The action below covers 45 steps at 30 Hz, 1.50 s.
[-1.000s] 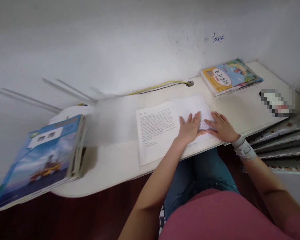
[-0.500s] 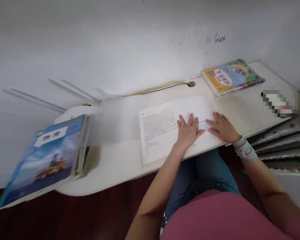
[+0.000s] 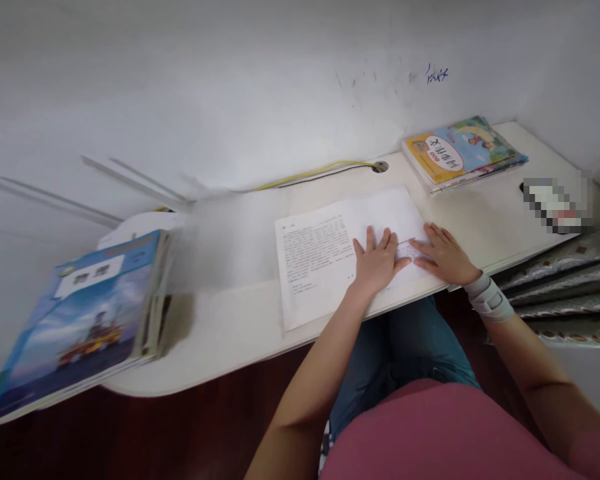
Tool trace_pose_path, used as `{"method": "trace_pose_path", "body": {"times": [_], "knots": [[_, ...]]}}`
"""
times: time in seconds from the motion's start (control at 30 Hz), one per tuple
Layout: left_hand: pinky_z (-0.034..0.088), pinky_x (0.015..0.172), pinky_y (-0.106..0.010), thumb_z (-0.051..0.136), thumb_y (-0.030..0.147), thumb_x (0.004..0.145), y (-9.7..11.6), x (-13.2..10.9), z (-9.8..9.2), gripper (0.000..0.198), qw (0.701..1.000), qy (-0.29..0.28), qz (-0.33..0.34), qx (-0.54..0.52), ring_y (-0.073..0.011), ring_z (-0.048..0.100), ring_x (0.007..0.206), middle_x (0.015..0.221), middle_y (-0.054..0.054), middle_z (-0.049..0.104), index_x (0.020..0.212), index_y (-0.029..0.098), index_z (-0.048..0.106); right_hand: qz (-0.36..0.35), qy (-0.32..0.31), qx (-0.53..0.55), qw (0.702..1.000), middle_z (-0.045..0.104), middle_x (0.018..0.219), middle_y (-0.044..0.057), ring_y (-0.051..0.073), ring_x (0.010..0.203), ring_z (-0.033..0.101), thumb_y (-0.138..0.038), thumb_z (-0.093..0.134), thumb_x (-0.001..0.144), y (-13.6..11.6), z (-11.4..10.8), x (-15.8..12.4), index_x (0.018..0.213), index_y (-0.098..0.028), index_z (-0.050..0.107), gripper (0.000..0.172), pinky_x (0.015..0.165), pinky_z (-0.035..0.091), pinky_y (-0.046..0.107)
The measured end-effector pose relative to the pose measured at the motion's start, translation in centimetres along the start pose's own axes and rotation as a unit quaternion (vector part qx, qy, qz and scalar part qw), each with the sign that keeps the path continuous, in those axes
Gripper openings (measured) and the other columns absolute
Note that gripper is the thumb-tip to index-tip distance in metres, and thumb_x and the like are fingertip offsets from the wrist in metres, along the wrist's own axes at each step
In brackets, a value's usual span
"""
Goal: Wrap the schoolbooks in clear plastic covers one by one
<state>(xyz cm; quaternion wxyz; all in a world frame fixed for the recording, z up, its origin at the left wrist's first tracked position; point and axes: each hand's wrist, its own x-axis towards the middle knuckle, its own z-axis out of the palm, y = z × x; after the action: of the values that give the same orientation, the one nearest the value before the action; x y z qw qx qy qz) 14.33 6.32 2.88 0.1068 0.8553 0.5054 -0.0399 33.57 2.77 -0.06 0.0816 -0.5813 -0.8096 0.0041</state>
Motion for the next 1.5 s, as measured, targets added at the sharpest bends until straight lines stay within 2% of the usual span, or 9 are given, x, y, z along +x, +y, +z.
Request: {"method": "trace_pose_path", "body": {"times": [0.33,0.43,0.53,0.67,0.8,0.9,1.03,1.17,1.5], "knots": [[0.010,0.107,-0.071,0.034,0.058,0.092,0.4,0.1,-0.2,0.068,0.999,0.009,0.027,-0.031,-0.0356,0.010,0.145,0.155,-0.010,0.024,0.147,0.018,0.031,-0.008,0.012,-0.004,1.000,0.035,0.150,0.016,0.033,0.139,0.030,-0.049,0.041,0.093,0.2,0.3,-0.1,0.138,-0.027,0.048,0.051,0.106,0.031,0.050],[0.013,0.111,-0.063,0.035,0.062,0.090,-0.6,-0.1,-0.3,0.072,0.995,0.033,0.036,-0.085,-0.0325,0.005,0.145,0.157,-0.011,0.018,0.149,0.020,0.026,-0.004,0.016,0.000,1.000,0.035,0.150,0.017,0.034,0.138,0.031,-0.047,0.044,0.093,0.3,0.3,-0.1,0.137,-0.025,0.049,0.050,0.106,0.031,0.051],[0.019,0.112,-0.056,0.034,0.063,0.090,-4.0,-1.6,0.1,0.074,0.990,0.084,-0.032,-0.109,-0.0330,0.005,0.145,0.158,-0.013,0.012,0.150,0.020,0.022,-0.001,0.022,0.007,1.000,0.034,0.150,0.018,0.035,0.138,0.032,-0.047,0.045,0.092,0.6,0.6,-0.1,0.134,-0.022,0.053,0.049,0.106,0.031,0.051],[0.019,0.111,-0.058,0.034,0.057,0.092,-10.4,-5.5,1.6,0.073,0.972,0.137,-0.183,-0.056,-0.0382,0.013,0.143,0.153,-0.022,0.023,0.146,0.009,0.029,-0.003,0.026,0.004,1.000,0.035,0.150,0.017,0.035,0.137,0.033,-0.045,0.046,0.091,1.0,0.8,-0.3,0.131,-0.021,0.055,0.047,0.104,0.033,0.053],[0.026,0.110,-0.055,0.034,0.052,0.093,-13.9,-8.7,3.1,0.069,0.961,0.174,-0.213,-0.042,-0.0363,0.024,0.141,0.149,-0.025,0.032,0.143,0.004,0.034,0.008,0.041,-0.038,0.998,0.037,0.149,0.018,0.035,0.137,0.034,-0.035,0.045,0.092,-1.3,-0.2,-0.2,0.126,-0.016,0.058,0.042,0.108,0.026,0.058],[0.029,0.108,-0.056,0.033,0.051,0.093,-14.1,-9.5,3.4,0.067,0.954,0.195,-0.225,-0.040,-0.0361,0.027,0.140,0.148,-0.025,0.034,0.143,0.007,0.035,-0.020,0.051,-0.052,0.997,0.039,0.147,0.020,0.032,0.137,0.034,-0.028,0.040,0.093,-4.9,-0.7,0.6,0.127,-0.011,0.056,0.041,0.111,0.023,0.053],[0.029,0.108,-0.055,0.033,0.048,0.093,-14.0,-9.6,3.4,0.067,0.953,0.198,-0.222,-0.052,-0.0366,0.028,0.139,0.147,-0.025,0.036,0.143,0.004,0.035,-0.036,0.038,-0.039,0.998,0.047,0.141,0.021,0.031,0.132,0.041,-0.041,0.038,0.095,-8.5,0.2,1.9,0.135,-0.010,0.049,0.052,0.109,0.028,0.049],[0.026,0.109,-0.057,0.033,0.049,0.092,-14.6,-9.7,3.4,0.070,0.954,0.188,-0.224,-0.072,-0.0389,0.028,0.139,0.147,-0.025,0.035,0.144,0.002,0.031,-0.014,0.037,-0.037,0.999,0.046,0.141,0.024,0.032,0.132,0.042,-0.047,0.038,0.094,-8.8,1.1,2.2,0.135,-0.008,0.048,0.057,0.108,0.031,0.048],[0.023,0.111,-0.057,0.028,0.049,0.092,-14.6,-9.7,3.2,0.072,0.952,0.175,-0.234,-0.089,-0.0386,0.028,0.139,0.147,-0.026,0.036,0.142,-0.003,0.032,0.016,0.023,-0.042,0.999,0.044,0.141,0.025,0.033,0.133,0.041,-0.046,0.039,0.094,-8.5,0.6,2.0,0.135,-0.007,0.049,0.058,0.109,0.030,0.047]]}}
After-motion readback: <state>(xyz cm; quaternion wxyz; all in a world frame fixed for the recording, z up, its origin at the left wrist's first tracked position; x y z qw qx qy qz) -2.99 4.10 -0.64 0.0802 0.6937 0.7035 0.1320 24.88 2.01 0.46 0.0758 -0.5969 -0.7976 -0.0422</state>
